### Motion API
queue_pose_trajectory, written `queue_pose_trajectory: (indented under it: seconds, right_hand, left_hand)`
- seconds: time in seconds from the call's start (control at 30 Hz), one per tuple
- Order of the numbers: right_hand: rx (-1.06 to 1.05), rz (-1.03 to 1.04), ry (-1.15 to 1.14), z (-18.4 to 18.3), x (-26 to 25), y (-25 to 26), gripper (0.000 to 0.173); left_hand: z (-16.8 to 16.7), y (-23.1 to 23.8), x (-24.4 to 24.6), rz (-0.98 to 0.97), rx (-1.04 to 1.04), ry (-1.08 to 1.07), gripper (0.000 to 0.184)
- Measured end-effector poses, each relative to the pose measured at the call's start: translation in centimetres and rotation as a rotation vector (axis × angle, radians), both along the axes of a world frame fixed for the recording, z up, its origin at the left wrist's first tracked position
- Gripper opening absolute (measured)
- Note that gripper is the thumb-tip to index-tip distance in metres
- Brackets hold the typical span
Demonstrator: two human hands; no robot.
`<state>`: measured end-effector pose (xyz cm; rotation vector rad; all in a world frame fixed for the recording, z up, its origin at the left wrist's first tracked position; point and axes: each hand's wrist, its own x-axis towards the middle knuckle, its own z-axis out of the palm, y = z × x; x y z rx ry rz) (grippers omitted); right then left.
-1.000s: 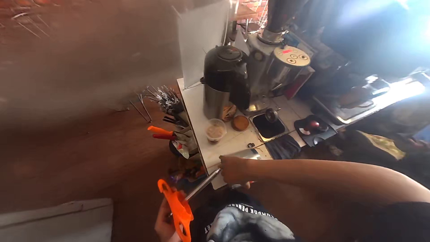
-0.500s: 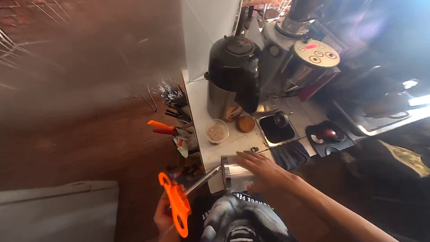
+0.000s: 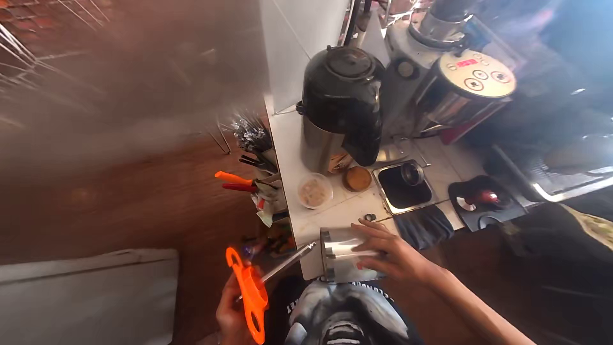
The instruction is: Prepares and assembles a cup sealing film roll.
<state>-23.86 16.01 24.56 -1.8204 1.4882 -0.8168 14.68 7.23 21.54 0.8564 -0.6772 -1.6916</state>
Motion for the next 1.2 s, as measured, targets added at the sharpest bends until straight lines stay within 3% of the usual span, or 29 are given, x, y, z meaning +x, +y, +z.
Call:
queue_pose_trajectory:
  seconds: [0.1, 0.27, 0.37, 0.43, 0.6, 0.73, 0.87, 1.1, 1.2]
  right_hand:
    - [-0.041, -0.154, -0.148, -0.9, 0.6, 2.2, 0.020]
    - [-0.062, -0.608, -0.559, -2.9, 4.3, 4.7, 0.022]
    - [0.041, -0.823, -0.803, -2.9, 6.8, 3.9, 0.061]
    - [0.173, -0.873, -0.842, -2.6, 7.4, 3.1, 0.074]
    - [0.321, -0.747, -0.865, -2.6, 5.7, 2.8, 0.042]
    - [0.236, -0.591, -1.009, -4.2, 5.6, 4.1, 0.043]
    - [0.224, -0.532, -1.046, -3.4, 7.2, 3.9, 0.041]
    - [0.156, -0.494, -1.096, -4.6, 8.5, 4.2, 0.036]
    - [0.213, -0.487, -1.128, -4.3, 8.5, 4.2, 0.025]
  left_hand:
    - [-1.4, -0.9, 1.4, -0.090, -0.043, -0.001, 0.031]
    - [-2.7, -2.2, 2.1, -0.231, -0.049, -0.065, 0.036]
    - [-3.3, -3.2, 1.9, -0.250, -0.050, -0.181, 0.039]
    - [-3.5, -3.9, 1.5, -0.257, -0.050, -0.202, 0.040]
    - [-3.9, -5.4, -1.2, -0.351, -0.036, -0.155, 0.036]
    - [-4.4, -5.7, -3.7, -0.458, -0.084, -0.233, 0.040]
    - [-4.4, -4.6, -5.9, -0.526, -0.105, -0.208, 0.041]
    - [-5.5, -3.4, -7.5, -0.432, -0.243, -0.395, 0.038]
    - [-6.0, -3.5, -8.1, -0.399, -0.249, -0.413, 0.038]
